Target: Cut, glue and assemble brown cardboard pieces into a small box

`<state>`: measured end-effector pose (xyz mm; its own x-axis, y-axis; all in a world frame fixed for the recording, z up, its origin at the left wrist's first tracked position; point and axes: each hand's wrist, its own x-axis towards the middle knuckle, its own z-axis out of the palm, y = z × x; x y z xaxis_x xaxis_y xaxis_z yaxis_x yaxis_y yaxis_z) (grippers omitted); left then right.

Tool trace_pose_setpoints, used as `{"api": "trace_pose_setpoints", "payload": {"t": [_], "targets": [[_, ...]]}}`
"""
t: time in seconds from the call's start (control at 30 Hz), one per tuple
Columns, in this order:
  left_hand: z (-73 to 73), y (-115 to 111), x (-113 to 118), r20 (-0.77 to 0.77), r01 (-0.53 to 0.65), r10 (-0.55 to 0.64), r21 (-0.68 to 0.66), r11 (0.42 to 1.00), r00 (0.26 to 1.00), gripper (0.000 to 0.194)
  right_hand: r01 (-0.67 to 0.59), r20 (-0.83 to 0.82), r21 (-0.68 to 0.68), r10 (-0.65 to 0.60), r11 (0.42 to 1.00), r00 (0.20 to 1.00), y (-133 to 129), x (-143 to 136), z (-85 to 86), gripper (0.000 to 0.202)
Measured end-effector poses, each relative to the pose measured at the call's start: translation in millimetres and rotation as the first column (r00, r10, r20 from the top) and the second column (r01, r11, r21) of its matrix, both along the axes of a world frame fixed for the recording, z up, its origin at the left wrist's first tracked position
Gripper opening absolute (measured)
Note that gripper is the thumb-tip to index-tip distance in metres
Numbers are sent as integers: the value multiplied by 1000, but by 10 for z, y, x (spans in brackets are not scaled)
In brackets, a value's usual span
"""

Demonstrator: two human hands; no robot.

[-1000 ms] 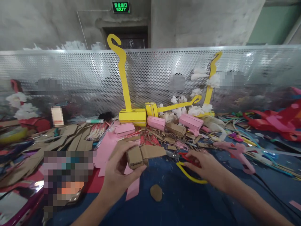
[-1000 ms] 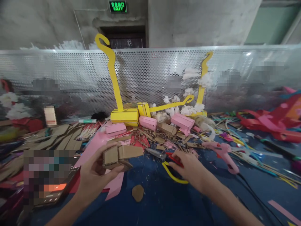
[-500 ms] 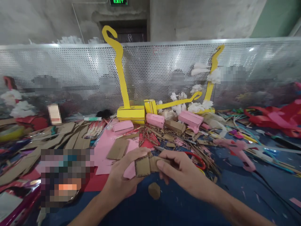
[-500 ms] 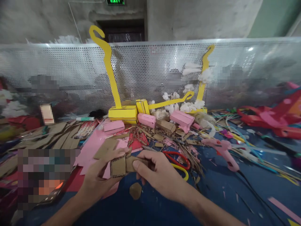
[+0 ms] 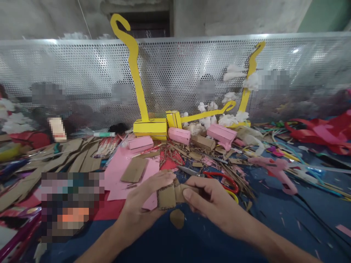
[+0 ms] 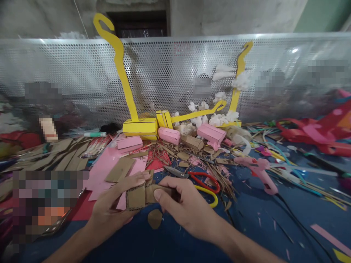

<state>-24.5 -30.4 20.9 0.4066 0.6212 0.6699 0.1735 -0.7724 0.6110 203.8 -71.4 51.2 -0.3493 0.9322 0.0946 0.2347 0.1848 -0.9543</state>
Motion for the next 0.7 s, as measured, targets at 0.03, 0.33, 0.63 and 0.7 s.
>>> {"api": "trace_pose_setpoints", "payload": {"t": [0.03, 0.33, 0.63, 0.7], "targets": [[8, -3, 4, 10, 1, -1, -6, 1000, 1000, 62, 6, 6, 10, -6, 1000, 1000, -2, -2, -1, 38], [8, -6, 2, 6, 17, -17, -26, 1000, 1000, 59, 36, 45, 42, -38, 998, 998, -23, -32, 28, 37], [-75, 57, -27, -46, 71, -68, 46, 996, 997, 66, 47, 51, 60, -51, 997, 997, 6, -22, 10, 34], [-79, 52, -31, -51, 64, -62, 37, 997, 997, 66, 54, 56, 67, -58, 996, 997, 8, -26, 11, 33]]}}
